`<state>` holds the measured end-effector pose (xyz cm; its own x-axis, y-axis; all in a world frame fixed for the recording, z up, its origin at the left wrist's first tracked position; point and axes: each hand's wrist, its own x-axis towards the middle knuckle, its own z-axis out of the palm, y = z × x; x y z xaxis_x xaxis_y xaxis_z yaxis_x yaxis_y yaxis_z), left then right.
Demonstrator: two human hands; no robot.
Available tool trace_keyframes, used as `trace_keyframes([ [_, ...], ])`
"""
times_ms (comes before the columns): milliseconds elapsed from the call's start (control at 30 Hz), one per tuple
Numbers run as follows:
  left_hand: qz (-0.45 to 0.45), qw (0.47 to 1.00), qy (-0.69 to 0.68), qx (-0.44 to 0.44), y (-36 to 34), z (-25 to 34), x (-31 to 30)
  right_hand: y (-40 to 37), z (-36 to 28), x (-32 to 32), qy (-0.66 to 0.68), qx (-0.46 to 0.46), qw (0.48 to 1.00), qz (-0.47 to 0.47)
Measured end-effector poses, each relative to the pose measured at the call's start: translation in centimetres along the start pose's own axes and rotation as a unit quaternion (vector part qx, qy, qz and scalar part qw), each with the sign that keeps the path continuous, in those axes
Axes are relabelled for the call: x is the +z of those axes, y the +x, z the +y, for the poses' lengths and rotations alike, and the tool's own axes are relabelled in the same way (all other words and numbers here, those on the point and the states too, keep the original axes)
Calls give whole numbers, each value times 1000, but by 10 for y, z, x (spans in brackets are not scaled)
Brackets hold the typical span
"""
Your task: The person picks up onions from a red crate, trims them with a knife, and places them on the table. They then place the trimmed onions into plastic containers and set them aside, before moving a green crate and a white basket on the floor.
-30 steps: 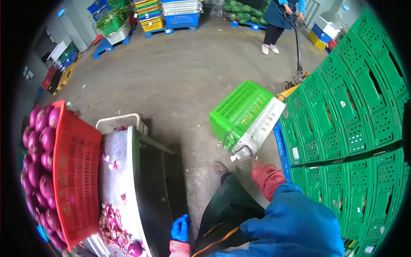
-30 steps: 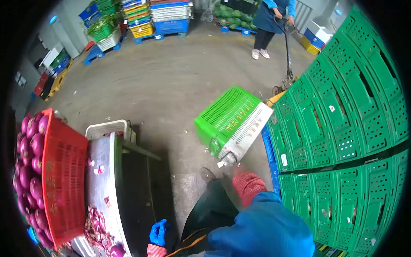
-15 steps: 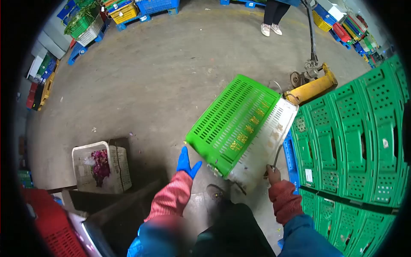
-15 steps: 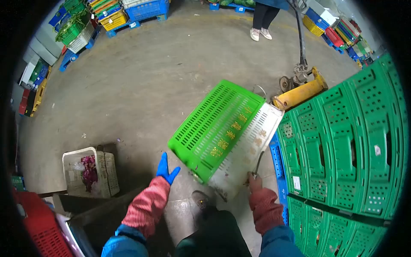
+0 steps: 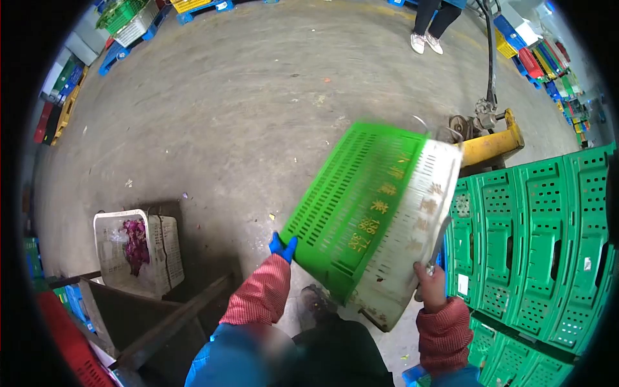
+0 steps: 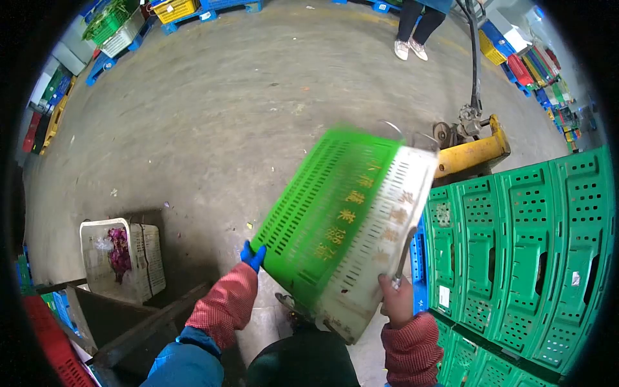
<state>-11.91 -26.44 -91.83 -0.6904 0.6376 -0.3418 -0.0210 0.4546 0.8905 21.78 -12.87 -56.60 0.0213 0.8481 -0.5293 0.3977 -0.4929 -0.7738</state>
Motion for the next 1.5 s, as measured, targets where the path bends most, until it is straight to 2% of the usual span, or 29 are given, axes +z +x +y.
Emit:
trace_keyframes([
  [33, -73, 987, -102, -102, -35, 27, -12, -6, -20, 2, -56, 11, 998, -19],
  [67, -112, 953, 157, -233, -55, 27, -20, -15, -37, 7, -110, 22, 993, -37],
  [100, -245, 905, 223, -268, -64, 26, -25, -22, -48, 14, -162, 27, 985, -54],
  [133, -295, 846, 365, -254, -81, 27, -14, -34, -54, 22, -169, -2, 981, -98],
  [167, -309, 832, 392, -243, -114, 59, -19, -50, -54, 30, -157, -11, 979, -132],
  [200, -271, 853, 398, -204, -142, 61, -16, -66, -51, 34, -146, -19, 975, -167],
  [300, -259, 894, 297, -215, -209, 75, -44, -97, -29, 32, -120, -65, 977, -164],
  [400, -231, 926, 221, -203, -279, 84, -90, -137, -16, 18, -44, 24, 984, -170],
  [500, -179, 954, 165, -176, -359, 80, -161, -181, 46, -10, -212, -107, 958, -158],
  [533, -171, 958, 129, -189, -387, 109, -185, -198, 65, -19, -194, -129, 957, -174],
  [600, -173, 969, 105, -142, -451, 160, -235, -239, 104, -33, -154, -170, 951, -209],
  [700, -143, 983, 36, -111, -564, 190, -298, -304, 149, -49, -193, -248, 923, -223],
  [767, -133, 985, 20, -111, -637, 208, -336, -373, 126, -58, -139, -91, 940, -297],
  [800, -114, 988, 12, -108, -669, 210, -354, -400, 111, -51, -117, -16, 932, -342],
  [867, -66, 994, -42, -82, -737, 195, -381, -422, 129, -38, -82, 68, 915, -388],
  [933, -21, 993, -72, -91, -785, 203, -403, -452, 129, -24, -126, -38, 885, -447],
  [1000, 21, 993, -64, -94, -819, 232, -427, -486, 102, -1, -123, -25, 867, -482],
  [1033, 64, 994, -40, -85, -838, 258, -442, -507, 89, 6, -118, -52, 841, -525],
  [1067, 90, 995, -8, -52, -848, 275, -459, -524, 75, 15, -111, -76, 816, -562],
  [1133, 167, 982, -45, 75, -859, 282, -489, -556, 49, 32, -148, -121, 773, -605],
  [1200, 224, 968, 40, 107, -870, 318, -537, -589, 21, 50, -177, -150, 739, -632],
  [1233, 259, 960, 17, 108, -876, 343, -560, -610, 7, 59, -189, -156, 732, -636],
  [1267, 293, 950, -5, 111, -879, 363, -583, -627, -2, 65, -200, -162, 724, -640],
  [1333, 382, 889, 140, 210, -875, 377, -638, -650, -13, 80, -206, -162, 699, -665],
  [1500, 511, 778, 263, 253, -844, 407, -768, -668, -5, 137, -234, -208, 620, -719],
])
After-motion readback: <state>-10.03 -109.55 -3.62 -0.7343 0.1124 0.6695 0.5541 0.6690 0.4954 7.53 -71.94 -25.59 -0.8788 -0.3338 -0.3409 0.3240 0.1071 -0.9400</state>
